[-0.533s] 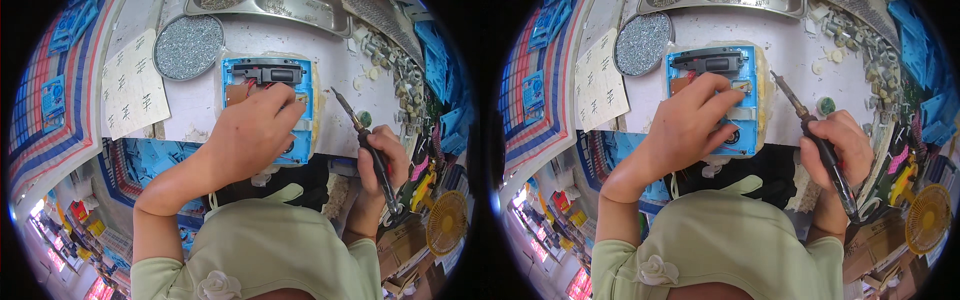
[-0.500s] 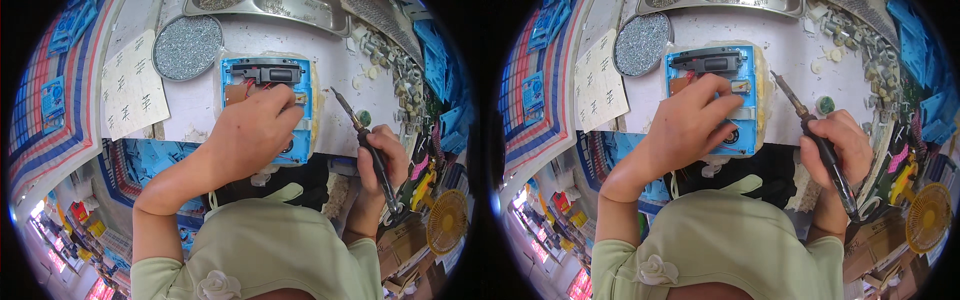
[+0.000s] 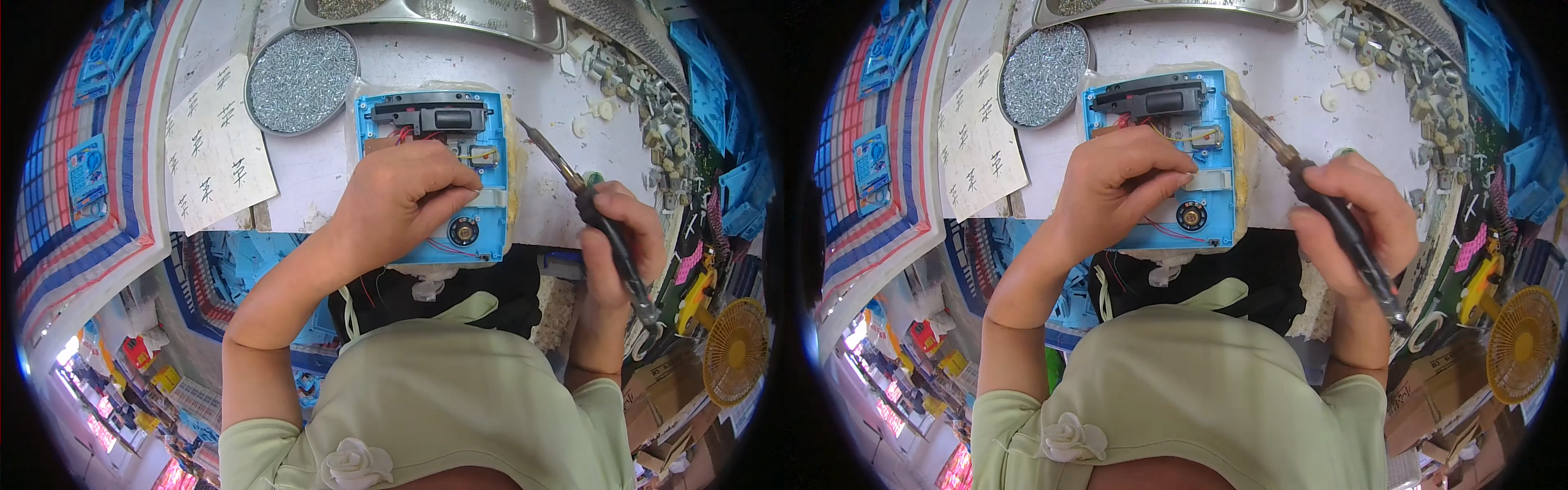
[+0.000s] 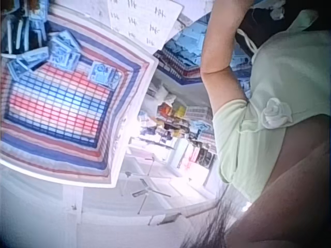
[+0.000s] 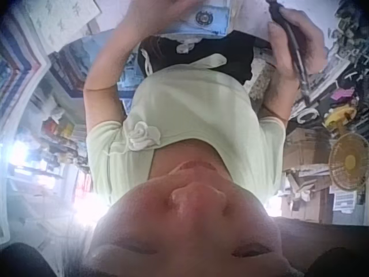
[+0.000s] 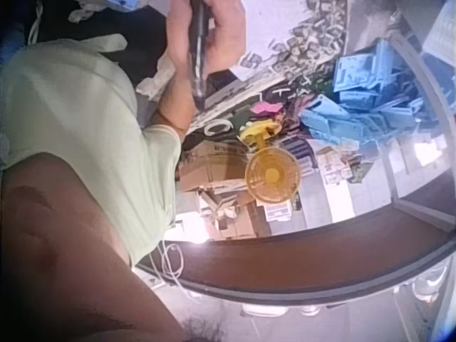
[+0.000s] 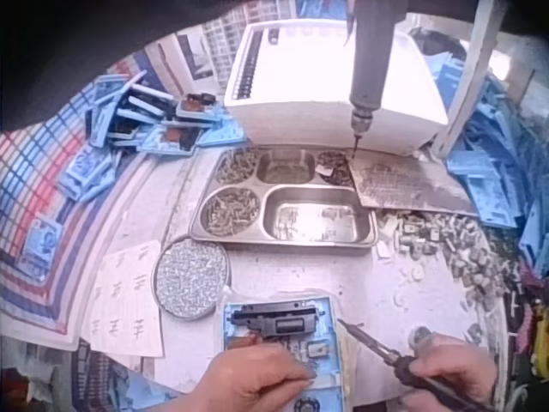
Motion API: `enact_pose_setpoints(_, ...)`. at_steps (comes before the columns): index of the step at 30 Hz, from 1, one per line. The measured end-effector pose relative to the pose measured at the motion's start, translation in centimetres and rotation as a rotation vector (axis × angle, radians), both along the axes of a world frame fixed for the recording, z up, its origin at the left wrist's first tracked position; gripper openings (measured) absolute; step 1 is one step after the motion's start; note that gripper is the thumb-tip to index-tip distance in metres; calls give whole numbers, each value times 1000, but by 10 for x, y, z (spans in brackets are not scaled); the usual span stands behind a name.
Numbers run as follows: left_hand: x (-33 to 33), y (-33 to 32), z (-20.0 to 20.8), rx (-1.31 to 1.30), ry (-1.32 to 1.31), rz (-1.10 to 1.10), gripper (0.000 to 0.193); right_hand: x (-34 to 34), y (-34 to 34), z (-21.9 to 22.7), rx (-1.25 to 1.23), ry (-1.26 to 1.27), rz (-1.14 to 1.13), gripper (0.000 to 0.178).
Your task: Assembling and soldering components inside a blue electronic device housing.
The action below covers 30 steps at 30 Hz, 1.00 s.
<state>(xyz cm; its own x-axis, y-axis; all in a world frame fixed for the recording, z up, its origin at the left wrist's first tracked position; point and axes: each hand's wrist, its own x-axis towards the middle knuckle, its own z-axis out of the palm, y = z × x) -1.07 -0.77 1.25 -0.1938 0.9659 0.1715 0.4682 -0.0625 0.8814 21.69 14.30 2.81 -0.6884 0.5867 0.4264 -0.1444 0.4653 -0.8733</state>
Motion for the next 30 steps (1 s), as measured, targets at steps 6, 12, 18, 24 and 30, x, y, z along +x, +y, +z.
enact_pose_setpoints(6, -2, -10, 8, -28, 175, -116, 17, 16, 8, 3, -110, 17, 177, 24)
enact_pose_setpoints(12, 1, -11, 5, -6, 285, -128, 20, 3, 5, 1, 24, -144, 336, 19)
enact_pose_setpoints(18, 1, -11, 6, -10, 316, -139, 21, -3, 3, 2, 58, -169, 349, 19)
enact_pose_setpoints(24, 0, -12, 5, -23, 308, -156, 22, -5, 3, 1, 68, -159, 353, 19)
enact_pose_setpoints(30, -1, -11, 6, -15, 311, -166, 22, -7, 1, 1, 97, -183, 379, 16)
